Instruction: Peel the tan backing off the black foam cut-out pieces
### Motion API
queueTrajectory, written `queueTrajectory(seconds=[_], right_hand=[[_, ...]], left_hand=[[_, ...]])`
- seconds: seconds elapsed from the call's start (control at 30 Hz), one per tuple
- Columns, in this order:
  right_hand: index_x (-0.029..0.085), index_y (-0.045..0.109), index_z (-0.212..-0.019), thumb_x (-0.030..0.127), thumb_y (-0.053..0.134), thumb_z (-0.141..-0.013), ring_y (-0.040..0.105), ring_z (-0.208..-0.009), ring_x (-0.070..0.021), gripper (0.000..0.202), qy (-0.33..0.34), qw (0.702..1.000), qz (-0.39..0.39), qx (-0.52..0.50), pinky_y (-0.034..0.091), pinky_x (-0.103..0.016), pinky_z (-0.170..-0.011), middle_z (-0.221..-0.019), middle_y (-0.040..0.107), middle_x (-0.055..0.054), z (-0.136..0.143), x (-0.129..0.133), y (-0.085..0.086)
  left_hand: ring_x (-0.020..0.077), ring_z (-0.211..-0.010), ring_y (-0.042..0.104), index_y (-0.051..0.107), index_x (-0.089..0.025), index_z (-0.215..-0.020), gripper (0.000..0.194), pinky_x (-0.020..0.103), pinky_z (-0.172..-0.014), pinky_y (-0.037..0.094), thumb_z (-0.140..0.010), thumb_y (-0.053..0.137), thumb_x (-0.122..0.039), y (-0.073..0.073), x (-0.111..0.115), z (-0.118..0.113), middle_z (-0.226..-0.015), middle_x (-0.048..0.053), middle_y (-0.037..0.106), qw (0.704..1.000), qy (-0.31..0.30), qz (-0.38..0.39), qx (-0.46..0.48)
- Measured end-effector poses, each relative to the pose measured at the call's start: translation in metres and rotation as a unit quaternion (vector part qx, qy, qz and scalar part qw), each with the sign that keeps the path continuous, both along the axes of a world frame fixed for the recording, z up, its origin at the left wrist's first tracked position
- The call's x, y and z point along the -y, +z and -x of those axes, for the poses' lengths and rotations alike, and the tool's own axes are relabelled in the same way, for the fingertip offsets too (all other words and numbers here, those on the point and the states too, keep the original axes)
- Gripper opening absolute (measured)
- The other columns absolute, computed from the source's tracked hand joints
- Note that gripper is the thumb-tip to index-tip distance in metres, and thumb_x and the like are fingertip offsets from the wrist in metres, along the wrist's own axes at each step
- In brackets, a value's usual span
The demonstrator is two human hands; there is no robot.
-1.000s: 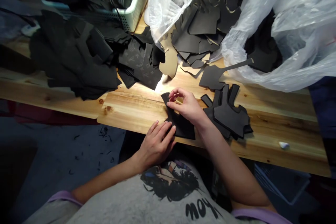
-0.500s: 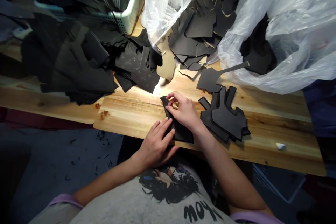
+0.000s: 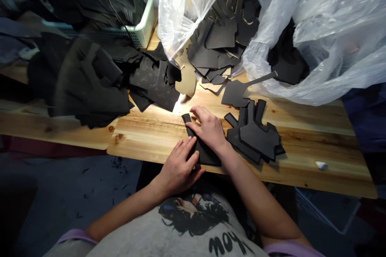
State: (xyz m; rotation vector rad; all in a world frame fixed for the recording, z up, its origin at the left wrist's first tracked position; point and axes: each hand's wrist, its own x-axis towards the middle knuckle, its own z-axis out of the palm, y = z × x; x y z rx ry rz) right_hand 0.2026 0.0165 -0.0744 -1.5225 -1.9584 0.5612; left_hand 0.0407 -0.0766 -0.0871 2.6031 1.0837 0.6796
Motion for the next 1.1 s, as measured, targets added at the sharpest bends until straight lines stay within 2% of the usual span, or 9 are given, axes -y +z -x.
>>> queueTrajectory(seconds=[0.1, 0.23, 0.4, 0.5, 0.6, 0.8, 0.97, 1.03, 1.1], right_hand=[[0.024, 0.063, -0.111, 0.03, 0.077, -0.086, 0.069, -0.093, -0.0213, 0.029, -0.01, 0.999, 0.022, 0.033, 0.047, -0.029, -0.072, -0.113, 0.069, -0.004, 0.003, -0.01, 0.0], [0.021, 0.068, -0.096, 0.033, 0.077, -0.086, 0.064, -0.081, -0.0194, 0.018, -0.003, 0.995, 0.054, 0.085, 0.04, -0.028, -0.066, -0.101, 0.068, -0.004, 0.008, -0.025, 0.001], [0.019, 0.07, -0.087, 0.024, 0.069, -0.089, 0.063, -0.079, -0.0172, 0.005, 0.019, 0.993, 0.111, -0.025, 0.042, -0.027, -0.072, -0.085, 0.073, -0.002, 0.002, -0.037, 0.001], [0.019, 0.071, -0.086, 0.024, 0.07, -0.084, 0.063, -0.077, -0.0178, 0.005, 0.017, 0.99, 0.137, -0.027, 0.043, -0.027, -0.071, -0.082, 0.072, -0.002, -0.003, -0.038, 0.002], [0.019, 0.071, -0.082, 0.019, 0.069, -0.081, 0.062, -0.075, -0.0171, 0.002, 0.034, 0.992, 0.121, -0.012, 0.042, -0.027, -0.07, -0.084, 0.072, -0.002, -0.004, -0.037, 0.006], [0.018, 0.069, -0.083, 0.016, 0.064, -0.085, 0.055, -0.068, -0.0141, 0.005, 0.08, 0.992, 0.099, 0.003, 0.037, -0.025, -0.064, -0.082, 0.069, -0.002, 0.0, -0.035, 0.015], [0.018, 0.068, -0.084, 0.013, 0.063, -0.085, 0.058, -0.074, -0.0165, 0.007, 0.058, 0.993, 0.081, 0.056, 0.036, -0.027, -0.066, -0.088, 0.069, -0.003, 0.004, -0.035, 0.009], [0.019, 0.067, -0.091, 0.018, 0.066, -0.087, 0.06, -0.079, -0.0178, 0.005, 0.044, 0.996, 0.066, 0.047, 0.037, -0.027, -0.067, -0.093, 0.069, -0.003, 0.006, -0.036, 0.005], [0.021, 0.066, -0.104, 0.024, 0.067, -0.09, 0.062, -0.08, -0.0188, 0.015, 0.012, 0.998, 0.052, 0.036, 0.037, -0.027, -0.067, -0.094, 0.069, -0.002, 0.007, -0.038, 0.003]], left_hand=[[0.0425, -0.138, 0.048, 0.062, -0.009, -0.109, 0.031, 0.055, -0.111, 0.047, -0.091, 0.062, -0.034, -0.001, 0.0, -0.001, -0.145, 0.033, 0.049, 1.0, 0.002, -0.001, -0.002], [0.0439, -0.14, 0.045, 0.061, -0.01, -0.105, 0.027, 0.056, -0.113, 0.045, -0.09, 0.064, -0.032, -0.002, -0.001, -0.002, -0.146, 0.034, 0.047, 1.0, -0.005, 0.007, -0.005], [0.0429, -0.143, 0.042, 0.059, -0.01, -0.111, 0.032, 0.058, -0.112, 0.045, -0.091, 0.064, -0.034, -0.003, -0.001, 0.0, -0.149, 0.033, 0.045, 0.999, -0.018, 0.021, -0.019], [0.0434, -0.142, 0.043, 0.059, -0.01, -0.112, 0.031, 0.059, -0.111, 0.045, -0.091, 0.064, -0.033, -0.003, -0.001, 0.001, -0.148, 0.033, 0.046, 1.0, -0.017, 0.012, -0.018], [0.0442, -0.141, 0.044, 0.059, -0.01, -0.111, 0.031, 0.059, -0.11, 0.046, -0.09, 0.063, -0.032, -0.005, -0.001, 0.0, -0.147, 0.034, 0.046, 1.0, -0.014, 0.003, -0.015], [0.0428, -0.143, 0.042, 0.059, -0.011, -0.111, 0.028, 0.06, -0.11, 0.045, -0.092, 0.061, -0.031, -0.005, 0.0, 0.0, -0.149, 0.033, 0.044, 1.0, -0.014, 0.006, -0.016], [0.0439, -0.141, 0.043, 0.06, -0.01, -0.11, 0.029, 0.058, -0.111, 0.046, -0.09, 0.063, -0.031, -0.005, -0.001, -0.001, -0.147, 0.034, 0.046, 1.0, -0.013, -0.005, -0.015], [0.0439, -0.142, 0.043, 0.06, -0.009, -0.11, 0.029, 0.058, -0.111, 0.045, -0.09, 0.063, -0.03, -0.006, -0.001, -0.002, -0.147, 0.034, 0.046, 1.0, -0.014, -0.008, -0.016], [0.0441, -0.143, 0.041, 0.06, -0.009, -0.111, 0.03, 0.059, -0.111, 0.045, -0.09, 0.063, -0.03, -0.007, 0.0, -0.002, -0.148, 0.034, 0.044, 1.0, -0.017, -0.007, -0.018]])
